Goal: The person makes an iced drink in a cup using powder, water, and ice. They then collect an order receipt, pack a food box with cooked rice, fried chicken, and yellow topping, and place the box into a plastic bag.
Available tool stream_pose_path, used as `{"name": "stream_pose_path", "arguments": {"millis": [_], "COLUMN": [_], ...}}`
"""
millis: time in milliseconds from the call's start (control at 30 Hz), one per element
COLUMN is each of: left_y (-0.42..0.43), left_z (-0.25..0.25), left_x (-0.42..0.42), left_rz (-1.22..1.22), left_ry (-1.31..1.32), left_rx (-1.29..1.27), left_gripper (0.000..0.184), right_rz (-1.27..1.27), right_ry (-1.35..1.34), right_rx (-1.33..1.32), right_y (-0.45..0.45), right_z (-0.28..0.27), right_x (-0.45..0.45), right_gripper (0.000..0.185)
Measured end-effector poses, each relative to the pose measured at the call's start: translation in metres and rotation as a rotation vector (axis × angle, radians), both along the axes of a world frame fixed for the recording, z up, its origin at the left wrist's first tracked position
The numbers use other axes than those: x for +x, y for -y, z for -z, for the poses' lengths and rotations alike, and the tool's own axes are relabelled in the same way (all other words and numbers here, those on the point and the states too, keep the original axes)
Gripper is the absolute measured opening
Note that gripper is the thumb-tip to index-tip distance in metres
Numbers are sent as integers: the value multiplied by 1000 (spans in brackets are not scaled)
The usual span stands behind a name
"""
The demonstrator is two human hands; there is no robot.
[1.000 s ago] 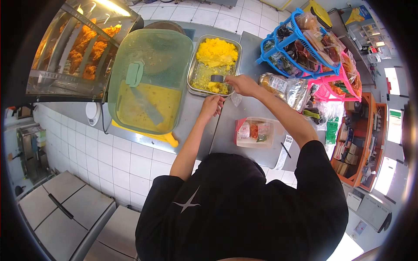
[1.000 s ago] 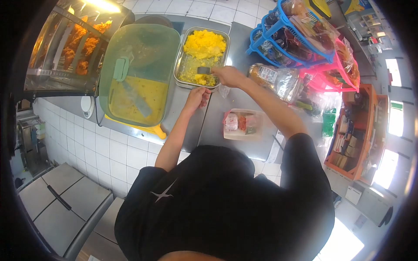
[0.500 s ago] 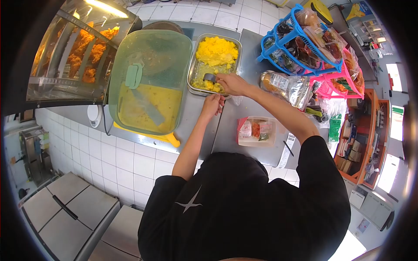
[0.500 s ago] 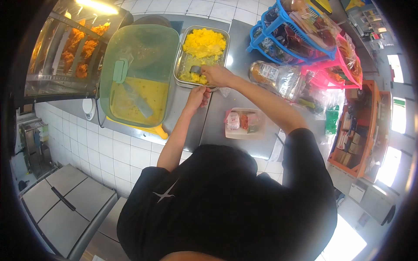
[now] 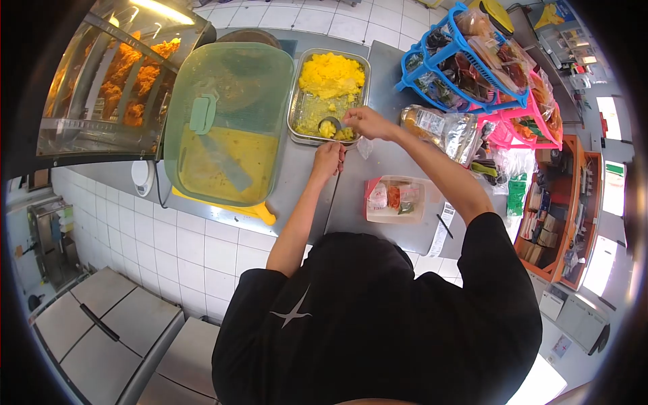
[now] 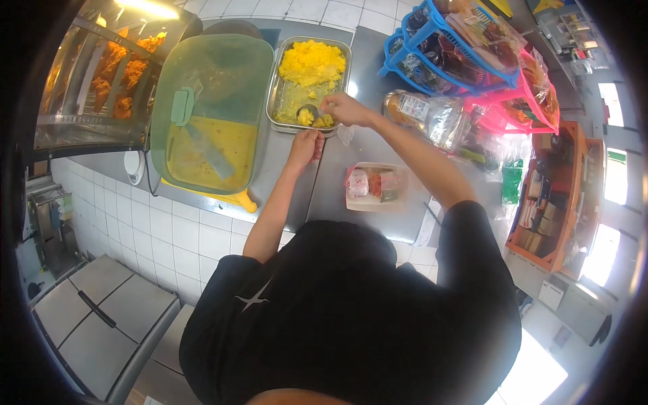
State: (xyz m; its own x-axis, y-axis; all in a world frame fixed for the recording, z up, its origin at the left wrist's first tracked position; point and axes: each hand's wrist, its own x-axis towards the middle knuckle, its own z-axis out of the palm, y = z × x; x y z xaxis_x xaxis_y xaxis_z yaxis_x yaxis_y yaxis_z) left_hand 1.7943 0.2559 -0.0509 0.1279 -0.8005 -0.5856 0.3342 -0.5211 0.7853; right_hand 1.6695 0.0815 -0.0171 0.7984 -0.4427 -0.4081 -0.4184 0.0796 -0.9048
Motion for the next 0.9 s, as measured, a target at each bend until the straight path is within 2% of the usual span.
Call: {"name": "stream_pose_path", "arguments": {"millis": [33,133,167,267,333,367,400,467,533,600,633,733,800,833,900], "left_y": [-1,-9,-15,-41,-58,-67,-74,-78,-76,-71,-68,-54,-47,-44,-41], "left_z": [0,3,4,-20,-59,-87,-104,-165,-178,-186,-184,-165,-152,-152,-165], "left_x": [2,9,10,30,58,72,95,127,191,209,218,237,240,235,225], "left_rz": [22,136,129,103,113,60,18,-172,-128,-107,-76,23,83,80,133], "left_ry": [5,61,100,173,381,544,844,1161,1669,2085,2037,1934,1921,1955,1914], "left_rx": [9,-34,-46,-105,-300,-381,-430,-390,-407,-25,31,146,164,179,254], "left_gripper": [24,19,16,13,13,11,9,11,18,37,46,66,74,76,75], "right_rz": [65,241,273,445,615,694,764,898,1015,1100,1134,1129,924,803,676], "right_ry": [-142,21,83,329,362,379,368,334,299,276,266,91,-265,-364,-382], "right_rx": [318,523,546,601,507,460,427,372,332,319,321,198,-541,-543,-724], "right_y": [4,3,2,-16,-45,-67,-85,-129,-174,-218,-236,-276,-296,-303,-312], "right_z": [-14,-25,-33,-71,-118,-138,-150,-169,-178,-166,-156,-95,-38,-53,-39], "right_x": [-2,-7,-15,-53,-89,-109,-132,-175,-208,-229,-236,-244,-232,-217,-210], "right_gripper": [8,13,17,13,10,9,9,12,13,11,9,13,14,16,17]}}
